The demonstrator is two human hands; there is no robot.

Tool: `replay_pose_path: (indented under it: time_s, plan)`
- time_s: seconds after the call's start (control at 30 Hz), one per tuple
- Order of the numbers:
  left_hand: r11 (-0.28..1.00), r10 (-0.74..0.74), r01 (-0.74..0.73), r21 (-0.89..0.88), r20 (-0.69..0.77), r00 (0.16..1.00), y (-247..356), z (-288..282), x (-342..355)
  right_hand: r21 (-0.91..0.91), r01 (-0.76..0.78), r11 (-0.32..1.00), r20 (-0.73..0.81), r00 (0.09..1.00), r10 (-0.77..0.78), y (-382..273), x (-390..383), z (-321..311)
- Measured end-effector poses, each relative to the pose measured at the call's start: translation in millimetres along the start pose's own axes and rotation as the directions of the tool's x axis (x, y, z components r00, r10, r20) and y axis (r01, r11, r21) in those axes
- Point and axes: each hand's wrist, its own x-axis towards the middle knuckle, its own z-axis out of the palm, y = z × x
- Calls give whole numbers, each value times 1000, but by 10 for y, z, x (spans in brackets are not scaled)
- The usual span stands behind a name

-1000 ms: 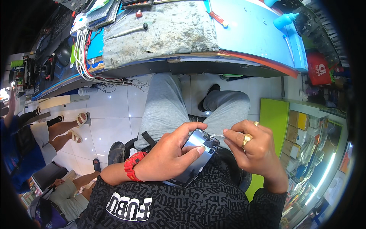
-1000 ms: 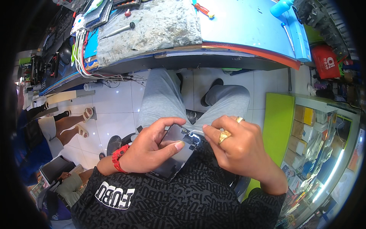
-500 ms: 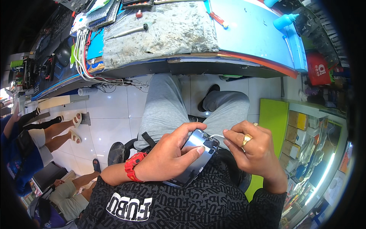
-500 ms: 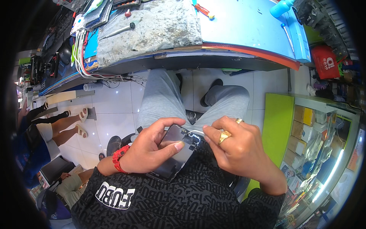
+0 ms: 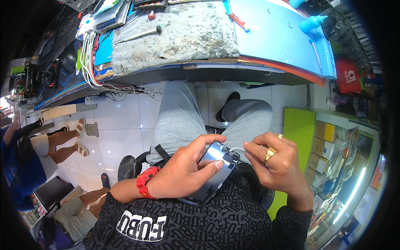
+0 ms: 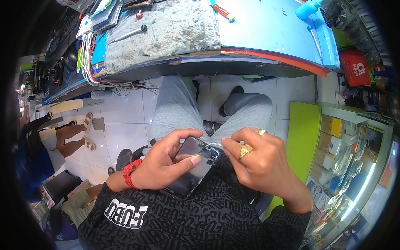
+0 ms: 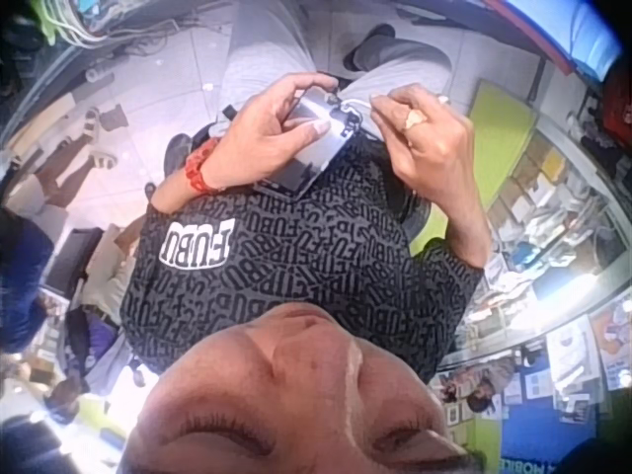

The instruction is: The person applies adhesive to the edges of a phone screen and uses a thin tool to clear debris from the frame.

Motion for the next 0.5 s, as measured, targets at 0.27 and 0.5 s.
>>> replay_pose_path:
  time_s: [0.27,0.5]
  plan:
    - [999,28,-28,-30,-1,1000,1,7,-2,9,8,1000,-25,1000,-8,14,0,13]
    - [995,42,-42,-96,5,999,-3,14,-9,3,68,998,-46,997,-68,82,-16,27]
